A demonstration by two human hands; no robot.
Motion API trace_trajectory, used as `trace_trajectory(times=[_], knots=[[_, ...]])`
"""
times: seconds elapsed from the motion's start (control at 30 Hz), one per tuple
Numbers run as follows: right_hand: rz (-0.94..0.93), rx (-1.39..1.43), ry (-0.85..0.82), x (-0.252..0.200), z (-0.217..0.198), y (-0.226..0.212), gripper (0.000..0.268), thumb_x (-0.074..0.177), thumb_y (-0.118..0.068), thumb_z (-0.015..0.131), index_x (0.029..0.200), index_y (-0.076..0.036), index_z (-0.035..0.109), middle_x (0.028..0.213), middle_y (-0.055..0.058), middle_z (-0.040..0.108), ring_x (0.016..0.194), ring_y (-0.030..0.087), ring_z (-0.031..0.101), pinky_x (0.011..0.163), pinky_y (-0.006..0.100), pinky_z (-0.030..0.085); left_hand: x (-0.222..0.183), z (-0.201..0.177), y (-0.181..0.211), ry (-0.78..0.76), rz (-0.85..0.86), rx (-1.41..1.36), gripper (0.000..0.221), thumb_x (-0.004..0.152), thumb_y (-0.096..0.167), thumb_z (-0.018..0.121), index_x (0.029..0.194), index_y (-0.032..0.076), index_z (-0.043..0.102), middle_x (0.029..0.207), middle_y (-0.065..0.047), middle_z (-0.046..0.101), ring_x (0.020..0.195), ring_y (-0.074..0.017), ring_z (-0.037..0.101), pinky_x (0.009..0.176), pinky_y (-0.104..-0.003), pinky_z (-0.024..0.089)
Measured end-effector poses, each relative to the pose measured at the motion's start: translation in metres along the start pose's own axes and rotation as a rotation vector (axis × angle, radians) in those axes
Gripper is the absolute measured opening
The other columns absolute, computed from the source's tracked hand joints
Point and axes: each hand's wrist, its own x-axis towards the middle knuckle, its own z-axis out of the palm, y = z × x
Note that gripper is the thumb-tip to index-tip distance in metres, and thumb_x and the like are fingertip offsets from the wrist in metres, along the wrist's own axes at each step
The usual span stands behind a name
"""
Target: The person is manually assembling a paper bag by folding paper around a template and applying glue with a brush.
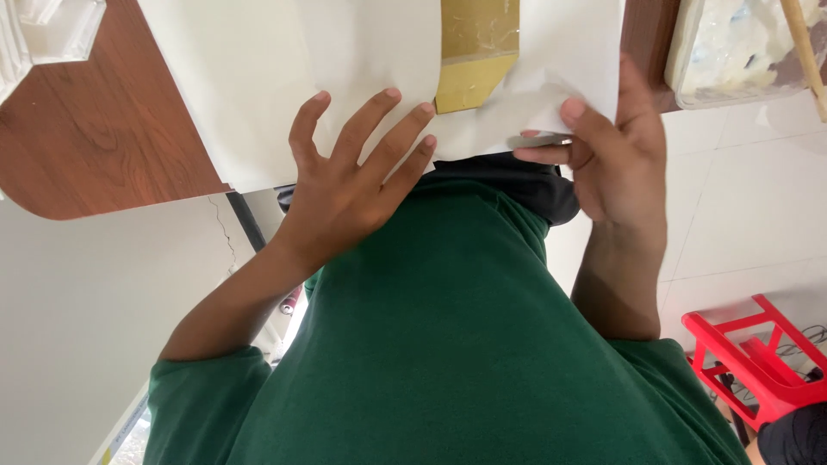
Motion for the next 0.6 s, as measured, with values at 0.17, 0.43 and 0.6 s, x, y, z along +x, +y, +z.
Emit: trace_trajectory(times=[0.17, 0.43, 0.6], knots=[[-0.100, 0.229, -0.227, -0.002, 0.002, 0.021, 0.080, 0.094, -0.030, 0.067, 0.157, -0.004, 0.027, 0.155, 0.024, 0.049, 0.133, 0.052, 0.062, 0.111, 0.056, 0.060, 0.001, 0.002, -0.001, 0.026, -0.018, -0.048, 0.012, 0.106, 0.014, 0.091, 0.108, 0.011, 0.079, 0.128, -0.002, 0.075, 0.117, -0.0283, 0.072, 0.105, -0.054, 0.038], [-0.448, -0.119, -0.349, -0.016, 0.016, 0.030, 0.028, 0.107, 0.000, 0.056, 0.125, -0.007, 0.036, 0.127, 0.016, 0.057, 0.125, 0.029, 0.063, 0.116, 0.043, 0.056, 0.002, 0.000, 0.001, -0.017, -0.027, -0.058, 0.017, 0.107, 0.019, 0.089, 0.100, 0.014, 0.074, 0.132, -0.005, 0.073, 0.125, -0.0298, 0.068, 0.108, -0.059, 0.035], [-0.492, -0.098, -0.360, -0.019, 0.020, 0.026, 0.025, 0.108, -0.005, 0.053, 0.126, -0.007, 0.036, 0.126, 0.015, 0.048, 0.126, 0.029, 0.059, 0.121, 0.047, 0.052, 0.006, 0.007, 0.015, -0.112, -0.081, 0.025, 0.056, 0.110, 0.066, 0.091, 0.111, 0.012, 0.077, 0.140, -0.007, 0.068, 0.131, -0.0302, 0.060, 0.110, -0.062, 0.029]])
